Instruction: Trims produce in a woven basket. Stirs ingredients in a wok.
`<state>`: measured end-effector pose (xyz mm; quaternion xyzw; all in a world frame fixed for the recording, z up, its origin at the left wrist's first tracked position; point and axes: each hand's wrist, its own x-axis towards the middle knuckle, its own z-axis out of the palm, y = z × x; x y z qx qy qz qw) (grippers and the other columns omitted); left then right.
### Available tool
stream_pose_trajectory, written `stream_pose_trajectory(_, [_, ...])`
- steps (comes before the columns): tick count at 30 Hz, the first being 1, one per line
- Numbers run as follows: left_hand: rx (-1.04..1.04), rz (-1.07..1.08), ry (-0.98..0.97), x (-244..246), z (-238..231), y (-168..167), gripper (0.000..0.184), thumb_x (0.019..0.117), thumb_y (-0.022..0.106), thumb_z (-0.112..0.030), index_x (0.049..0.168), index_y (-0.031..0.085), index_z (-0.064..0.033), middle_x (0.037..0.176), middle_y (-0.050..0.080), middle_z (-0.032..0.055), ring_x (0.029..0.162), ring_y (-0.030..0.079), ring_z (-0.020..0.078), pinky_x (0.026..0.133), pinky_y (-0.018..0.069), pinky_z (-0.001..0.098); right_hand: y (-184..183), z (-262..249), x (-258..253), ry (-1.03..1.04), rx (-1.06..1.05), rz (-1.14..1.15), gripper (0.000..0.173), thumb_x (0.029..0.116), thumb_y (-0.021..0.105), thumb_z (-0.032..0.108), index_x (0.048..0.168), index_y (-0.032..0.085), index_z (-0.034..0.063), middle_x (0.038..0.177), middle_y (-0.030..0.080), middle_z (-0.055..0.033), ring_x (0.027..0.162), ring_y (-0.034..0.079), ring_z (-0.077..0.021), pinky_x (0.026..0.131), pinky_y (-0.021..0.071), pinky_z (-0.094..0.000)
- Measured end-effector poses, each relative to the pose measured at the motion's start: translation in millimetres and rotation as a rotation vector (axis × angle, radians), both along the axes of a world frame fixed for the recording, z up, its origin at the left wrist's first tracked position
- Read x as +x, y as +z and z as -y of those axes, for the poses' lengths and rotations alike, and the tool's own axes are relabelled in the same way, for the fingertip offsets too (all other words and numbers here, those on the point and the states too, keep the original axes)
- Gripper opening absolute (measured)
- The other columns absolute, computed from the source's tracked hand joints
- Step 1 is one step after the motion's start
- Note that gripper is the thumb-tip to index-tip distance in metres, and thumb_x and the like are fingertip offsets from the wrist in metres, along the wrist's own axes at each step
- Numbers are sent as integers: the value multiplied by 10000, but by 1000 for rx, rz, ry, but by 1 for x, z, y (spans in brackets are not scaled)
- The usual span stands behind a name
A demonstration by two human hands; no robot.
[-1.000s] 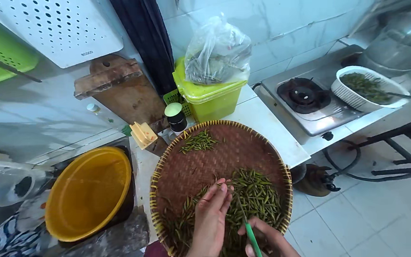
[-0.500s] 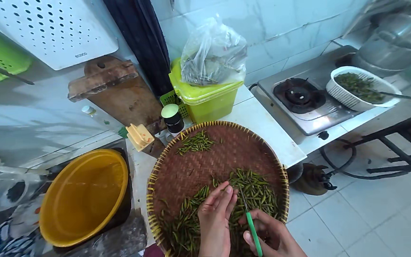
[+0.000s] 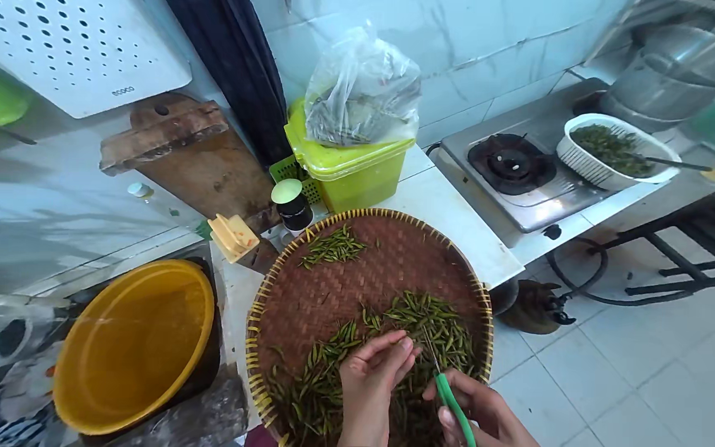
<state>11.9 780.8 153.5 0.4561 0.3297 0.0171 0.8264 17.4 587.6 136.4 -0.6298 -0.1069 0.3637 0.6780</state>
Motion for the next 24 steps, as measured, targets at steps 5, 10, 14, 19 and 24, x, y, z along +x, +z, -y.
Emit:
stream_pose_trajectory(5, [53, 9, -102, -3, -3, -2, 174, 884, 740, 60, 1056, 736, 91, 960, 757, 208, 872, 765, 288, 823, 654, 393, 0, -1, -3, -17, 8, -49, 281, 1032, 630, 230, 1234, 617, 35, 834, 682, -62, 658, 651, -160, 524, 539, -322])
stream_pose_trajectory(10, [56, 2, -155, 1, -6, -10, 175, 884, 743, 57, 1057, 741, 85, 961, 759, 208, 874, 766, 283, 826, 654, 390, -2, -5, -9, -72, 16, -97, 232, 1037, 623, 188, 1194, 622, 17, 799, 675, -69, 612, 629, -151, 509, 528, -313])
stream_pose_trajectory(14, [182, 61, -240, 19, -19, -17, 187, 894, 754, 10, 1073, 744, 62, 976, 761, 185, 863, 764, 280, 789, 662, 400, -3, -3, -8, -139, 15, -128, 226, 1037, 620, 171, 1202, 621, 16, 801, 690, -69, 616, 644, -151, 509, 538, -312])
stream_pose_trajectory(19, [749, 178, -300, 95, -82, -33, 167, 916, 783, -145, 1071, 776, -84, 931, 780, 43, 794, 755, 177, 742, 654, 358, -3, 0, -3, -199, -15, -152, 253, 1048, 590, 173, 1241, 604, 10, 842, 695, -66, 681, 665, -158, 547, 554, -312])
stream_pose_trajectory(24, [958, 190, -278, 145, -119, -32, 269, 941, 767, -180, 1190, 729, -86, 1095, 761, 93, 793, 756, 225, 700, 648, 409, -4, 3, -6, -202, -28, -129, 255, 1040, 602, 172, 1241, 601, 14, 849, 702, -60, 687, 675, -159, 538, 556, -310])
